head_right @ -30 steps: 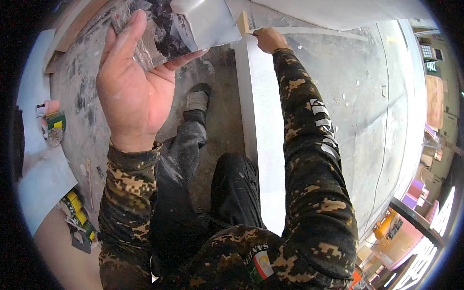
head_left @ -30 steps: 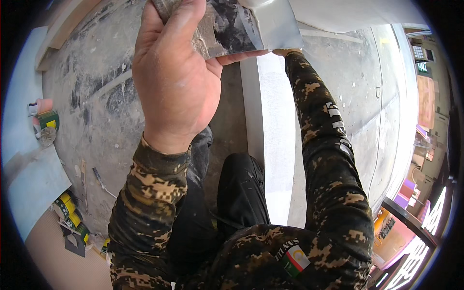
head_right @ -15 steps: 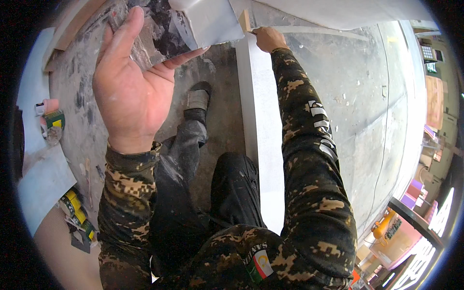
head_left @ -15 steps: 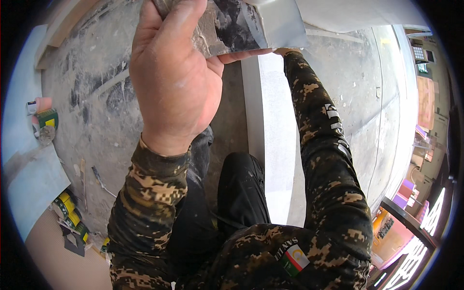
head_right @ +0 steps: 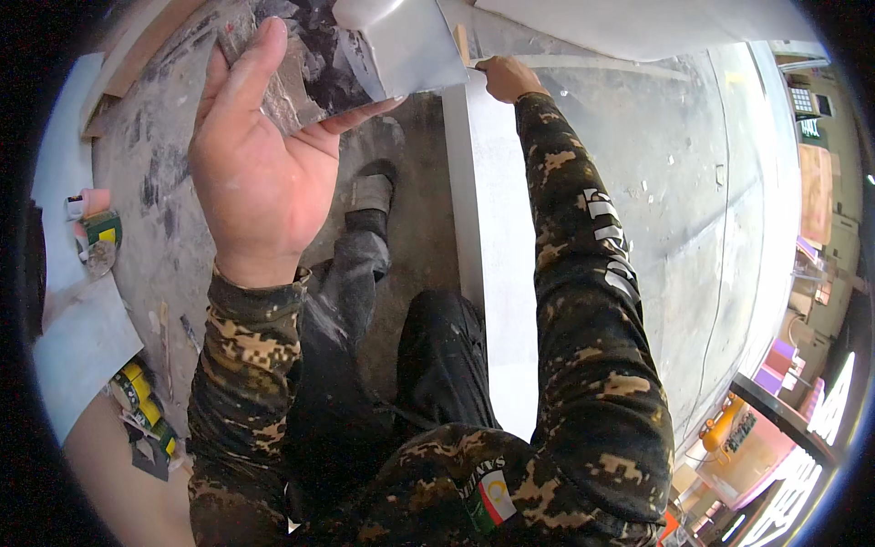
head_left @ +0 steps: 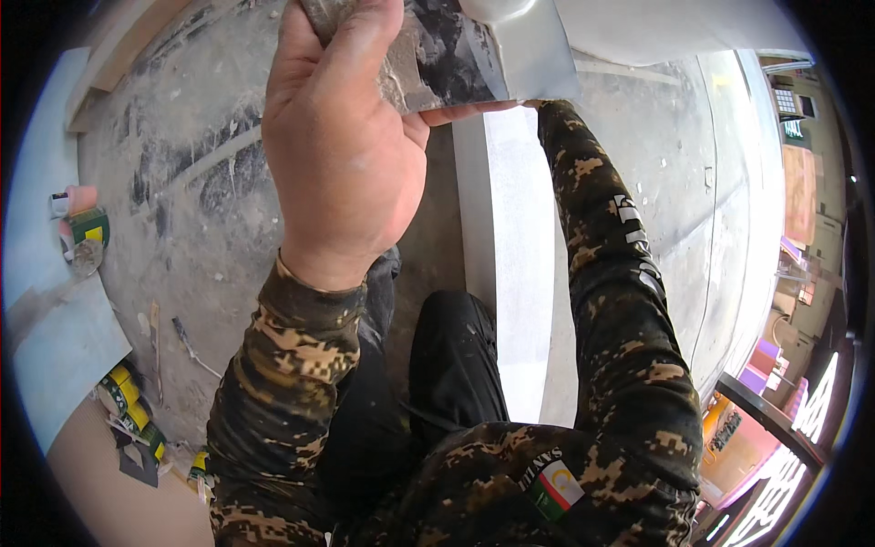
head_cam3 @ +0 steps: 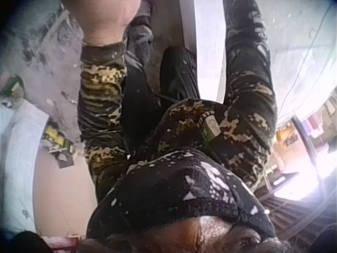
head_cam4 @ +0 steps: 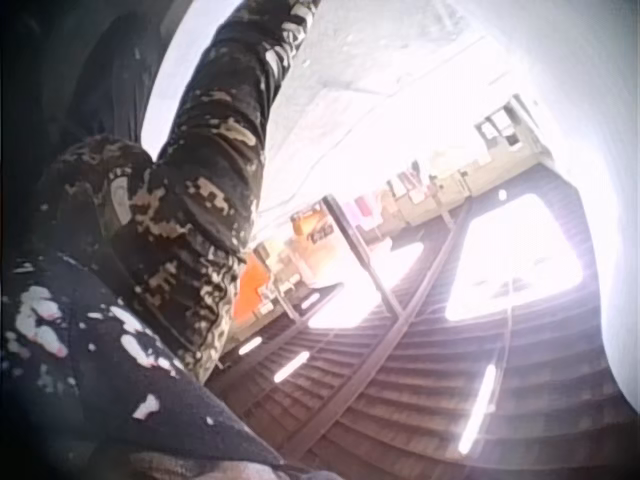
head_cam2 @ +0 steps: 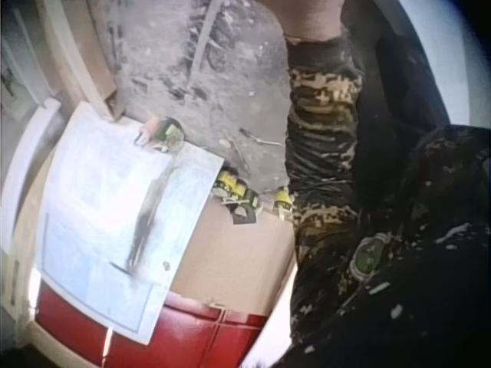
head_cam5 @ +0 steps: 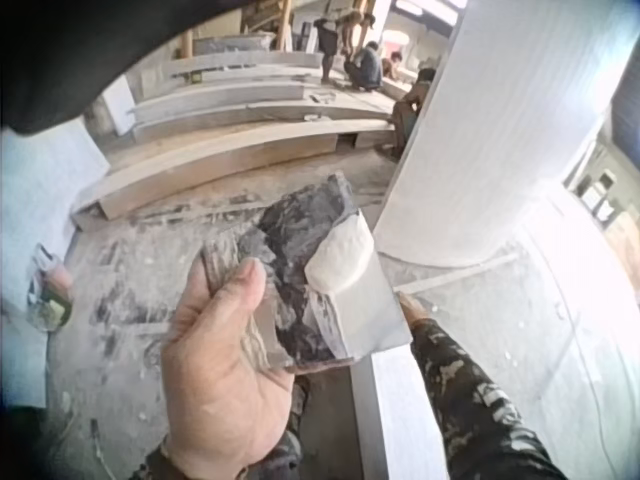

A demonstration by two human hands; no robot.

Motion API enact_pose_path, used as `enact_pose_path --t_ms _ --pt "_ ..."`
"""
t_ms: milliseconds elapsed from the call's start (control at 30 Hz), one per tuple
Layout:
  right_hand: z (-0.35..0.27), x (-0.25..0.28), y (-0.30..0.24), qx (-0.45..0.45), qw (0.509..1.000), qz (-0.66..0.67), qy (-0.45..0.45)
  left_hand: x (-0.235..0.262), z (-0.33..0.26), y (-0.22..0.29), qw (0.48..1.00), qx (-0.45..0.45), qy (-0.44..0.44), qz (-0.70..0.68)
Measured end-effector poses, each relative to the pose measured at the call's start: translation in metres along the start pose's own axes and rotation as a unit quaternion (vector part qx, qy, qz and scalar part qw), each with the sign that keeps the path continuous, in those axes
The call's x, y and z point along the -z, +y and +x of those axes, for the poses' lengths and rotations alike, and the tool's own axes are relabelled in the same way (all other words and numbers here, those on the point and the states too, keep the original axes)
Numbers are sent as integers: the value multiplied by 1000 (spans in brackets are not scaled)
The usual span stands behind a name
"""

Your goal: Applying putty/filler to the edge of a white board and sanding it down with sandpaper.

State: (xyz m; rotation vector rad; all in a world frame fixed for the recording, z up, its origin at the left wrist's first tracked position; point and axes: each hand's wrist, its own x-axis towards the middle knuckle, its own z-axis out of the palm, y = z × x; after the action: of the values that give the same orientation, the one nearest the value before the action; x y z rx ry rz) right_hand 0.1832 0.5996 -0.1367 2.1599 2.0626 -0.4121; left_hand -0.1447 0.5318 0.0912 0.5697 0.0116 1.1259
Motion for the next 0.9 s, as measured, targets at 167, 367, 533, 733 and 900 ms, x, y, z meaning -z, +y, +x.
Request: enact_pose_path --t_ms 167,367,533,733,900 --pt "-3 7 5 -31 999 2 -10 -7 12 -12 996 -39 65 50" --pt "-58 9 7 96 993 -44 -46 -20 11 -20 985 -72 128 95" --pt "-155 -39 -14 110 991 -20 -66 -15 1 -15 984 -59 117 124" --pt "-201 -27 -31 14 979 -12 -202 -19 -3 -21 978 -69 117 156" --pt "-172 -57 -15 71 981 -54 170 -24 -2 -30 974 -75 124 174"
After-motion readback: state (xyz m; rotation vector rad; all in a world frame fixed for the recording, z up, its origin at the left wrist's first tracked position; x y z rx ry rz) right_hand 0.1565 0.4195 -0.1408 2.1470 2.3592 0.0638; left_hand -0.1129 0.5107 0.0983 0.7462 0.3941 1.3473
